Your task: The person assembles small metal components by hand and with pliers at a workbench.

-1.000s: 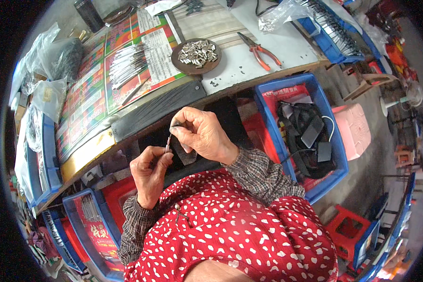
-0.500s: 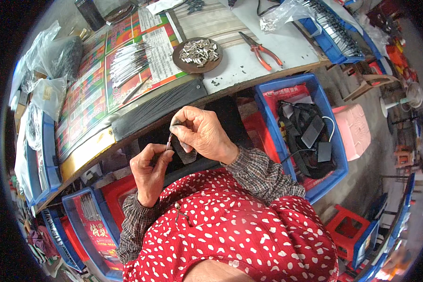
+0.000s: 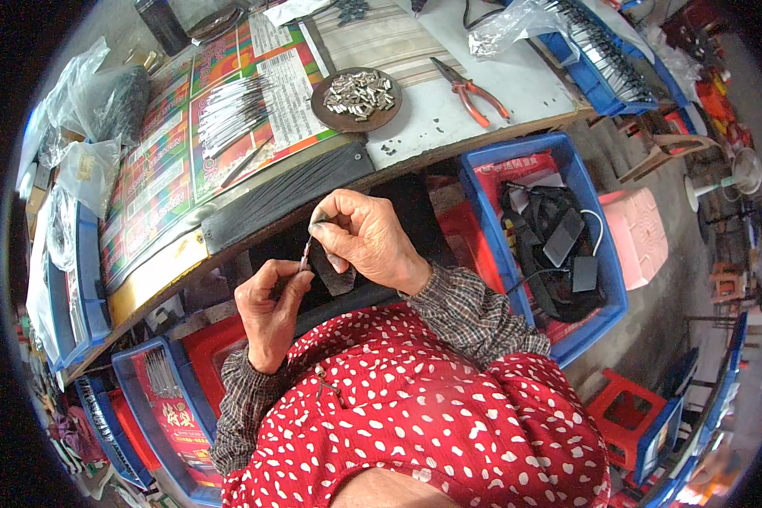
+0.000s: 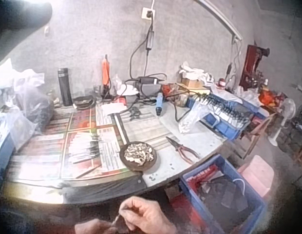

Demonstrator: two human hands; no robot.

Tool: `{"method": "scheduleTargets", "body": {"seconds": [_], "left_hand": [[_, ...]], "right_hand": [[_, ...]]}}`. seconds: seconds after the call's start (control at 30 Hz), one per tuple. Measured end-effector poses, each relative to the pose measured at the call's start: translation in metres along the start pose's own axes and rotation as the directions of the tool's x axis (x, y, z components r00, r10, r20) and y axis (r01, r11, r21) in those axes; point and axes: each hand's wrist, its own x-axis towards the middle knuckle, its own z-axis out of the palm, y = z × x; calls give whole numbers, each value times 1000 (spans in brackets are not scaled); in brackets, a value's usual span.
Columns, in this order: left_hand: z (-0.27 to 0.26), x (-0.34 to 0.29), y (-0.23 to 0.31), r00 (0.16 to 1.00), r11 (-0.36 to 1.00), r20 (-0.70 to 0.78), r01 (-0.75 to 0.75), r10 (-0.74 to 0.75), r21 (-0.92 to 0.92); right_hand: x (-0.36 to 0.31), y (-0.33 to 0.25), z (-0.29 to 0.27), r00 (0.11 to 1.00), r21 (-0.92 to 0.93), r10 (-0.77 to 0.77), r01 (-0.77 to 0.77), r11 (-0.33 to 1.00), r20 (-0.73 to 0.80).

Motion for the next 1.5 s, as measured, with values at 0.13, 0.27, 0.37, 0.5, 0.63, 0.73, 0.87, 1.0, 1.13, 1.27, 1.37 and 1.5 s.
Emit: {"method": "scheduleTargets", "body": {"seconds": [0.13, 0.27, 0.37, 0.5, 0.63, 0.73, 0.87, 1.0, 1.13, 1.27, 1.37, 1.5], "left_hand": [[1, -1, -2, 1000, 1000, 4, 12, -12, -1], [3, 0, 0, 1000, 1000, -11, -5, 6, 19], [4, 2, 3, 999, 998, -29, -43, 44, 56], [5, 5, 5, 999, 999, -29, -25, 27, 42], [0, 8, 10, 1000, 1000, -9, -5, 5, -4], [-4, 10, 9, 999, 997, -1, 50, -50, -52], [-2, 13, 8, 995, 987, -10, 96, -98, -131], [-2, 16, 5, 995, 989, 3, 97, -97, -110], [-2, 20, 7, 990, 974, 17, 141, -140, -178], [-4, 23, 9, 990, 966, 75, 130, -116, -222], [-5, 22, 6, 989, 957, 67, 141, -128, -253], [-10, 20, 5, 983, 931, 92, 178, -157, -318]], "right_hand": [[-1, 0, -1, 999, -19, 41, -41, 999, 5], [-2, 2, 0, 999, -71, -39, 40, 997, 20], [-2, 2, 0, 994, -189, -89, 98, 977, 57], [-3, -1, 3, 990, -227, -138, 142, 964, 33], [1, -9, -13, 966, -450, -244, 255, 856, 83], [10, -36, -36, 924, -744, -377, 205, 635, -67], [40, -49, -116, 712, -999, -701, 52, -9, 44], [52, -51, -148, 795, -960, -595, -243, -139, -115], [57, -35, -167, 814, -939, -549, -314, -139, -191], [58, -30, -175, 735, -937, -662, -316, -147, -144], [46, -34, -168, 690, -972, -702, -236, 11, -175], [15, -50, -136, 646, -580, -595, 276, 766, -478]]}}
